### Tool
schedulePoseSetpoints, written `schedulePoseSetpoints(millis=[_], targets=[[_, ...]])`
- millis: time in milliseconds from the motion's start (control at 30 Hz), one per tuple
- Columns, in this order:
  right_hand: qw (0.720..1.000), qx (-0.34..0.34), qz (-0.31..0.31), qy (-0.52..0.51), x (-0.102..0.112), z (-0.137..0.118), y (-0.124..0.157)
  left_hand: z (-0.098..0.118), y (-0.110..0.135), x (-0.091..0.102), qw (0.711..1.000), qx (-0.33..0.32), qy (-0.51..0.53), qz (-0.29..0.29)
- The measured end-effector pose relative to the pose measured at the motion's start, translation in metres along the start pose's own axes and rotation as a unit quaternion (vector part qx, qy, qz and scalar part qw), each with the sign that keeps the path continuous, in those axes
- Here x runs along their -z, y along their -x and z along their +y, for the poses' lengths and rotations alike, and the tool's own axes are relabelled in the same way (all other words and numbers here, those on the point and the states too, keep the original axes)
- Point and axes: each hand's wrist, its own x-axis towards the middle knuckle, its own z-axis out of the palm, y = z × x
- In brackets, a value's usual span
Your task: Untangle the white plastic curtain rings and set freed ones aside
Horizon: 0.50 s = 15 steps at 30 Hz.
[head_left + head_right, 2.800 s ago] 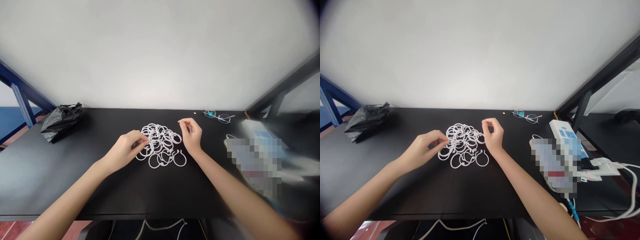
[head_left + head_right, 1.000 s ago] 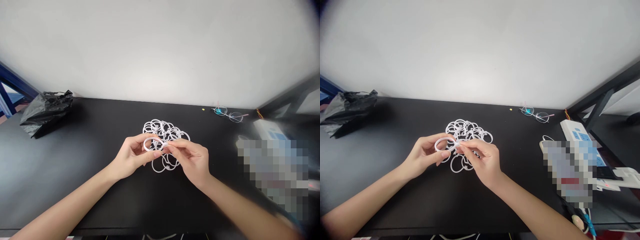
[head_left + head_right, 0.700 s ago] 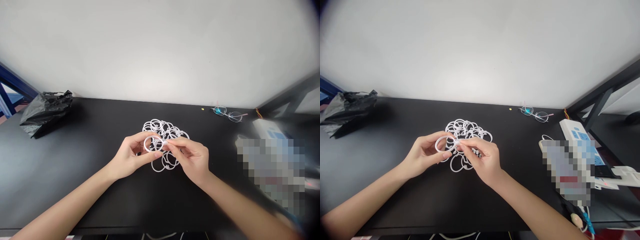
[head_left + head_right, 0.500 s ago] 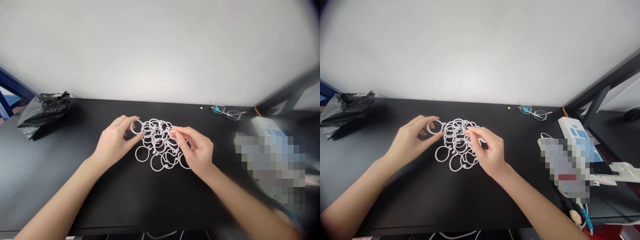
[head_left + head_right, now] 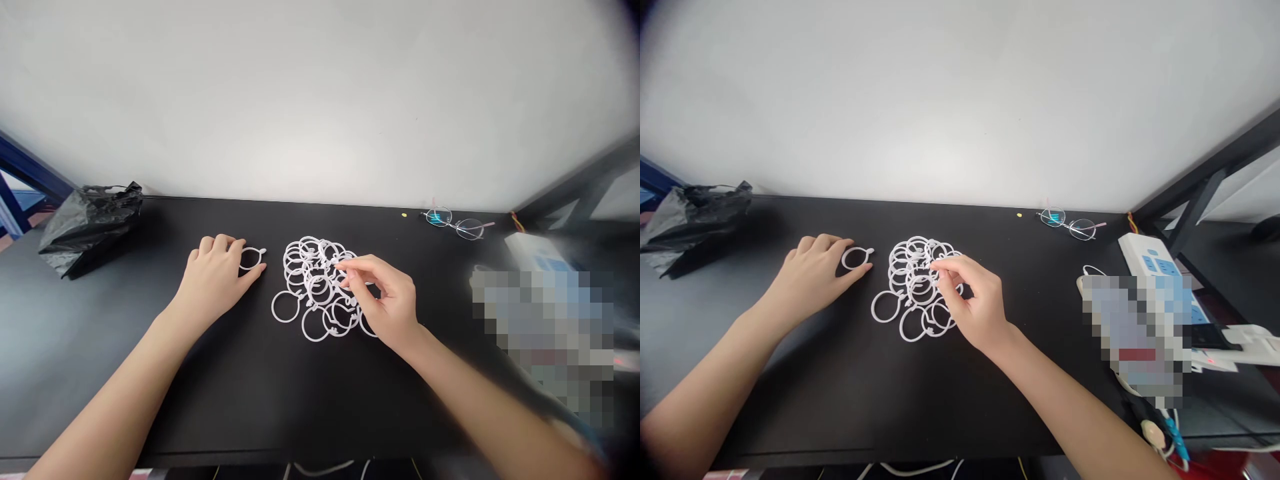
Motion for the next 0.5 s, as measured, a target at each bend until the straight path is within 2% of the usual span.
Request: schedulePoseSetpoints(millis=[100,133,233,300,400,500], targets=[[1.000,0.002,0.003,0.004,0.000,-0.001,0.000,0.011,-0.001,0.011,0.992,-0.030,0.117,0.036],[1.000,0.004,0.003,0.005,-0.001,-0.001,0.000,0.015,0.000,0.015,0.984,-0.056,0.166,0.030],[1.000,0.006,0.002,0.009,-0.001,-0.001,0.000,0.029,0.007,0.024,0.944,-0.174,0.265,-0.086],[1.000,-0.003,0.002,0.010,-0.001,-0.001,0.000,0.035,0.013,0.025,0.923,-0.211,0.281,-0.158],[1.000,-0.016,-0.001,0.002,-0.001,-0.001,0.000,0.038,0.019,0.022,0.916,-0.212,0.270,-0.208],[1.000,-0.020,-0.001,-0.009,-0.001,-0.002,0.001,0.037,0.019,0.019,0.916,-0.203,0.273,-0.214]])
